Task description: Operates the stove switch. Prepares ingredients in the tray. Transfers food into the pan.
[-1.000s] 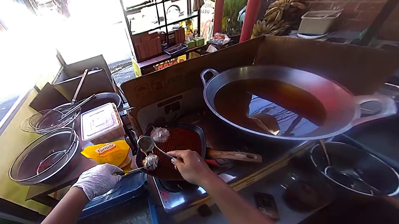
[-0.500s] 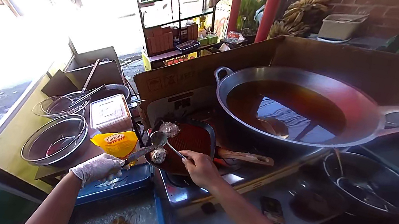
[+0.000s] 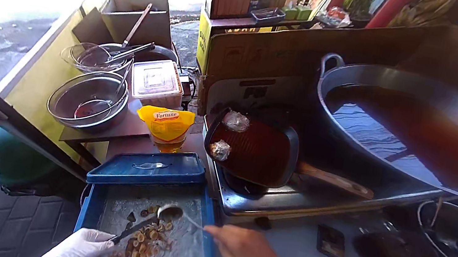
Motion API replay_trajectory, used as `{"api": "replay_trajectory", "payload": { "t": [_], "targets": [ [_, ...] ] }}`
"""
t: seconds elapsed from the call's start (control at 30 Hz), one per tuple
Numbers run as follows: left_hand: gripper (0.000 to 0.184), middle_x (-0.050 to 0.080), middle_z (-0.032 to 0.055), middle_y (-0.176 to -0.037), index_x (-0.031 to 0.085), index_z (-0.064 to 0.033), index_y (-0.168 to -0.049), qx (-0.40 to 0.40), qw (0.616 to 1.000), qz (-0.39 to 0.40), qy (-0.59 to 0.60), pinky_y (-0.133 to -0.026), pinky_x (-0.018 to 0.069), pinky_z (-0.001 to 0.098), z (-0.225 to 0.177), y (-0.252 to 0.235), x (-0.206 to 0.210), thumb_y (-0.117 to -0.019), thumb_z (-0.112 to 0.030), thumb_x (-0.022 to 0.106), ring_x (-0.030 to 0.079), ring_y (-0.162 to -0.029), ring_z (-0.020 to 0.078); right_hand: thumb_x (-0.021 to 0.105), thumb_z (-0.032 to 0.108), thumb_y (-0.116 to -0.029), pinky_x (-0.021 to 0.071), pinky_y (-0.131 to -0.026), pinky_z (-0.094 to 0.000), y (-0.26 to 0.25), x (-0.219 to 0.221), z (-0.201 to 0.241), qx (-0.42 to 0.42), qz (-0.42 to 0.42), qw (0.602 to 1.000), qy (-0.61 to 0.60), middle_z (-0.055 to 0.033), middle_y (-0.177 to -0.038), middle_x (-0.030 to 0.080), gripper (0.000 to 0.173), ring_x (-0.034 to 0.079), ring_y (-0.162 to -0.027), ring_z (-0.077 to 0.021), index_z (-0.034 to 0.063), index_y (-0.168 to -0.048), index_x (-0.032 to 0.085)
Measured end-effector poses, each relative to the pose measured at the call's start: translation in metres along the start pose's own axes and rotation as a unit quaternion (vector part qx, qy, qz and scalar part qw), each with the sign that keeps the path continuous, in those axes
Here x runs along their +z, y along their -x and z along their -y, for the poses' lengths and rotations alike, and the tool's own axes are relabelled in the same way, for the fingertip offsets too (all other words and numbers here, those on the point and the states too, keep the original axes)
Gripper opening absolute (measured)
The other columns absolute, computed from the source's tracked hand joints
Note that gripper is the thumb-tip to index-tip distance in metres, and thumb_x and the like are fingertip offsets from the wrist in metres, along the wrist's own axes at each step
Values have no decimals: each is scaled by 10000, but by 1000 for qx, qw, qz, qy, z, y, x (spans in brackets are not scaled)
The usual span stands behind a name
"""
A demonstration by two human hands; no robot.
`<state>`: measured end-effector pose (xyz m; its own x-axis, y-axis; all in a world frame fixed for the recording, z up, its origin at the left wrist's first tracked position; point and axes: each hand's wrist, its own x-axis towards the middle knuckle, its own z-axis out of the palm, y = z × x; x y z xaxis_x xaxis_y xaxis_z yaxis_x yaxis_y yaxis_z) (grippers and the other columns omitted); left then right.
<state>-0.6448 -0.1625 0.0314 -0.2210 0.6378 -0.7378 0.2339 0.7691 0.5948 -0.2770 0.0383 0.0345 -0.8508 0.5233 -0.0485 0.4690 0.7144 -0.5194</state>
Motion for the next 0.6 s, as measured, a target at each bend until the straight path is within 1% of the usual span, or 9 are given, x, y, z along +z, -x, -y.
{"api": "replay_trajectory", "payload": {
  "t": [0.03,0.07,0.17,0.23,0.33,0.37,0.4,0.47,0.6],
  "targets": [
    [252,719,-14,-773,774,-134,-1166,-15,999,-11,-26,-572,506,296,14,2,2,-1007,-286,652,585,-570,91,474,206,-1039,590,-666,-524,0,14,7,-8,31,998,45,-96,-944,720,367,724,-813,-292,263,-1335,682],
    [254,729,-23,-796,779,-158,-1165,-27,998,-20,-56,-606,521,315,23,4,4,-1002,-308,656,608,-605,94,486,165,-1015,583,-635,-530,-2,26,13,-7,66,995,77,-117,-940,713,384,720,-790,-317,250,-1338,677],
    [312,769,-27,-935,785,-262,-1156,-57,988,-42,-140,-807,576,473,40,1,7,-946,-451,651,715,-836,148,487,81,-990,577,-709,-561,-15,47,32,24,190,974,121,-184,-1081,696,459,711,-893,-387,197,-1419,602],
    [330,773,-33,-1006,781,-300,-1160,-57,984,-48,-160,-889,570,500,34,4,10,-933,-491,638,724,-949,151,477,62,-998,571,-737,-580,-22,55,42,37,247,958,141,-209,-1149,678,479,701,-933,-416,172,-1457,560],
    [353,732,87,-1170,740,-180,-1253,-59,987,-25,-148,-968,489,484,-12,31,11,-1010,-397,605,671,-1094,229,480,56,-997,566,-737,-598,-20,59,50,29,284,946,152,-215,-1166,679,465,705,-918,-426,137,-1449,560],
    [350,727,94,-1181,733,-171,-1265,-57,988,-19,-145,-978,485,477,-13,32,10,-1017,-381,601,665,-1105,231,486,58,-994,566,-742,-602,-19,56,50,22,293,944,148,-212,-1156,685,457,708,-918,-423,131,-1436,573],
    [344,740,60,-1157,742,-210,-1256,-50,988,-20,-148,-967,506,471,1,25,8,-1005,-402,607,679,-1086,205,488,63,-989,565,-759,-603,-18,51,49,19,307,940,144,-203,-1153,690,454,708,-936,-415,136,-1428,582],
    [326,771,-61,-1042,767,-339,-1192,-26,986,-31,-163,-904,571,472,42,2,6,-946,-488,614,718,-988,118,479,95,-1000,559,-801,-610,-22,36,47,24,344,929,137,-181,-1164,692,431,699,-998,-402,164,-1409,595],
    [325,770,-81,-1027,769,-360,-1179,-23,987,-28,-153,-910,574,485,57,-9,-2,-927,-507,625,720,-978,108,454,118,-1021,557,-779,-603,-33,23,44,16,325,935,141,-177,-1121,696,396,701,-973,-396,188,-1373,621]
  ]
}}
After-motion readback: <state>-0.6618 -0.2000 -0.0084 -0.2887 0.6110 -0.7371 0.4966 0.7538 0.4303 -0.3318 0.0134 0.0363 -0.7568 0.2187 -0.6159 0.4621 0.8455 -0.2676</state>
